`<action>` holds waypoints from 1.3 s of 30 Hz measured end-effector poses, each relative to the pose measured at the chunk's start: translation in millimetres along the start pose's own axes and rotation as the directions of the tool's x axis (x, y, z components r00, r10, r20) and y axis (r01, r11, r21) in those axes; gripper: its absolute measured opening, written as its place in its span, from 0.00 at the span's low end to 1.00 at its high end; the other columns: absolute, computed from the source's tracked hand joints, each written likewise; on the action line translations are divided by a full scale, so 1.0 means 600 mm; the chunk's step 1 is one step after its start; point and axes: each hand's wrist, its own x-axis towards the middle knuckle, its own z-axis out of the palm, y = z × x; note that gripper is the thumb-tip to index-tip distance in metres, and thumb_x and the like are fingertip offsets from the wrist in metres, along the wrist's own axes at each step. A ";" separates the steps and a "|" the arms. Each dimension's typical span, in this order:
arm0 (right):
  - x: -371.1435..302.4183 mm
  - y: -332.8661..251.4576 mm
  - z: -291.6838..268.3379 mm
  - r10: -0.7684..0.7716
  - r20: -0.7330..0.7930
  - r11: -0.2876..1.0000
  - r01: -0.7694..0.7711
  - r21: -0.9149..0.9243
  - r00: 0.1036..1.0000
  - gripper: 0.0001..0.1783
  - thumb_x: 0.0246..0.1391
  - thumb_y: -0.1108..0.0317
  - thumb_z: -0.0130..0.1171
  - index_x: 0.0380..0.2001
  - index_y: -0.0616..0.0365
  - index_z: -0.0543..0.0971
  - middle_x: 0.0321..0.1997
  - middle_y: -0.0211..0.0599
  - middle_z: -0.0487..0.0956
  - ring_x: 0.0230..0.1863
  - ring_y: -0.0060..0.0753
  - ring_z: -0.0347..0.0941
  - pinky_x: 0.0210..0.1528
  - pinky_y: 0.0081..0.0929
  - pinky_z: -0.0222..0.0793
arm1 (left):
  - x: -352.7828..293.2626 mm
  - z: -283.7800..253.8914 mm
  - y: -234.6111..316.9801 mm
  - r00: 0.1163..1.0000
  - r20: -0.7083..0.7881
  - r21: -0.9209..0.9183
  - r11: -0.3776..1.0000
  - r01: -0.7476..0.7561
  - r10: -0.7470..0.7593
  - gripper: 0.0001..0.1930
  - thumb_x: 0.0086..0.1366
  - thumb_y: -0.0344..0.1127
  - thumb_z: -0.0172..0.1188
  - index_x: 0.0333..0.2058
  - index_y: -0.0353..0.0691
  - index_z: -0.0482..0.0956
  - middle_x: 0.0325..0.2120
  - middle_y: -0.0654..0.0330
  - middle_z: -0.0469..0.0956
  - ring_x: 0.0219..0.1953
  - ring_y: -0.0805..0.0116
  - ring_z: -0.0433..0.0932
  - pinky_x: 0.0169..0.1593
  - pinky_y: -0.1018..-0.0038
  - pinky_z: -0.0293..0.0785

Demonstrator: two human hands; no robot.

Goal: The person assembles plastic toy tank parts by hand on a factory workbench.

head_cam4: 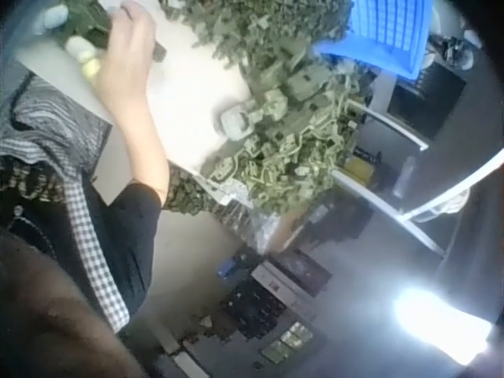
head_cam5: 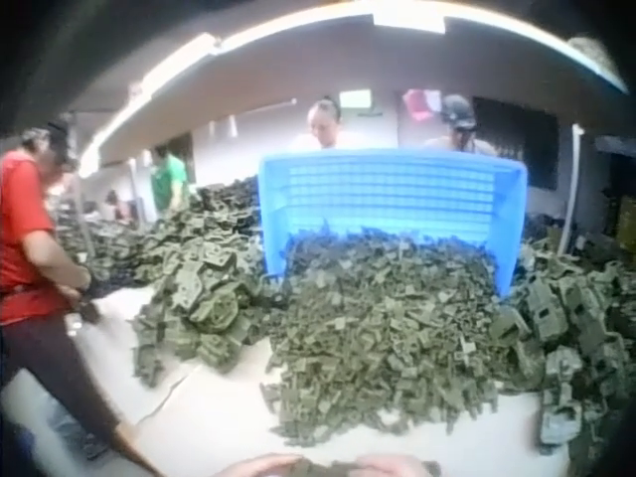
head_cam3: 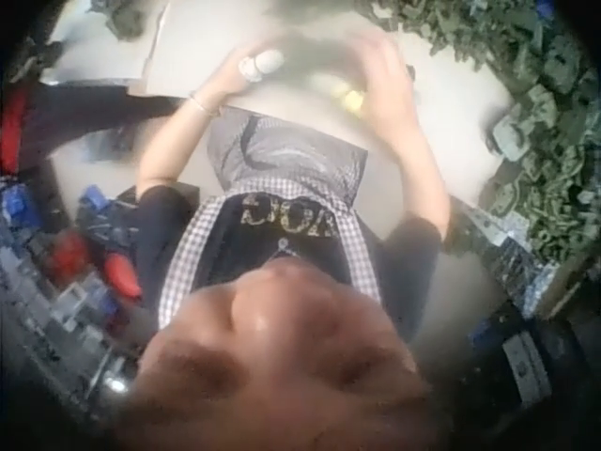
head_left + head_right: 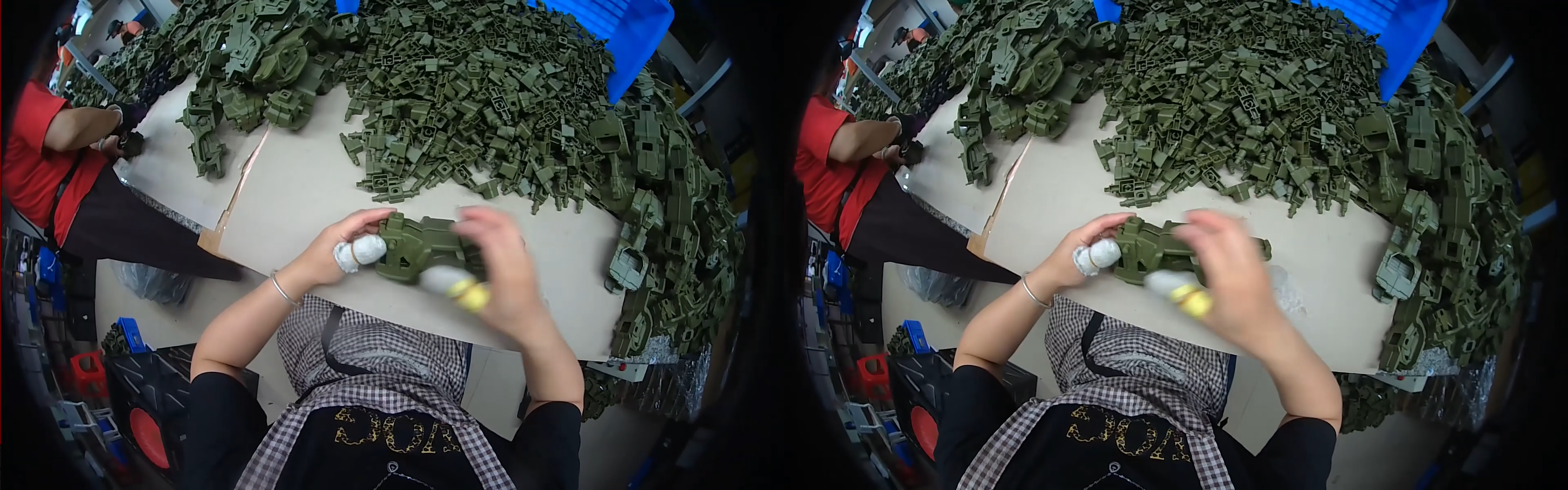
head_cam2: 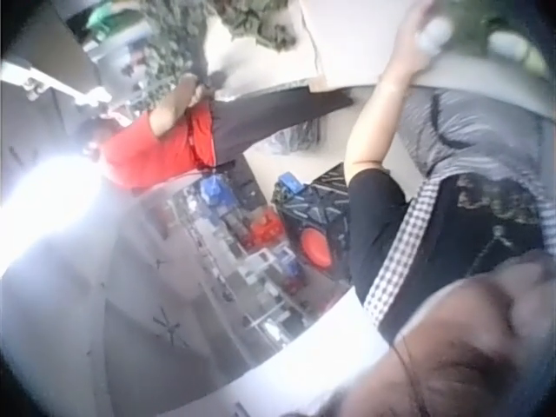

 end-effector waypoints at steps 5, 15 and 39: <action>0.013 0.006 0.084 -0.009 0.181 0.994 0.028 -0.104 0.984 0.26 0.35 0.72 0.62 0.43 0.61 0.69 0.43 0.45 0.70 0.46 0.44 0.67 0.44 0.36 0.67 | -0.006 0.018 0.000 0.999 -0.013 0.124 0.992 -0.040 0.042 0.29 0.56 0.26 0.55 0.57 0.42 0.60 0.51 0.58 0.63 0.52 0.69 0.64 0.55 0.76 0.60; 0.036 -0.006 0.065 0.005 0.304 0.946 0.094 -0.310 0.953 0.32 0.36 0.72 0.61 0.49 0.62 0.66 0.41 0.44 0.70 0.46 0.43 0.66 0.45 0.36 0.65 | -0.017 0.030 -0.016 0.990 -0.034 0.131 0.982 -0.133 0.139 0.28 0.56 0.29 0.55 0.56 0.37 0.59 0.46 0.54 0.65 0.47 0.63 0.68 0.52 0.72 0.64; -0.100 0.013 -0.041 0.342 -0.219 0.929 -0.364 -0.064 0.914 0.28 0.40 0.73 0.60 0.49 0.61 0.69 0.56 0.47 0.64 0.55 0.45 0.62 0.56 0.33 0.58 | -0.024 -0.183 0.009 0.362 -0.841 0.283 0.897 -0.339 0.402 0.27 0.63 0.38 0.48 0.58 0.36 0.53 0.55 0.54 0.60 0.56 0.65 0.61 0.57 0.69 0.58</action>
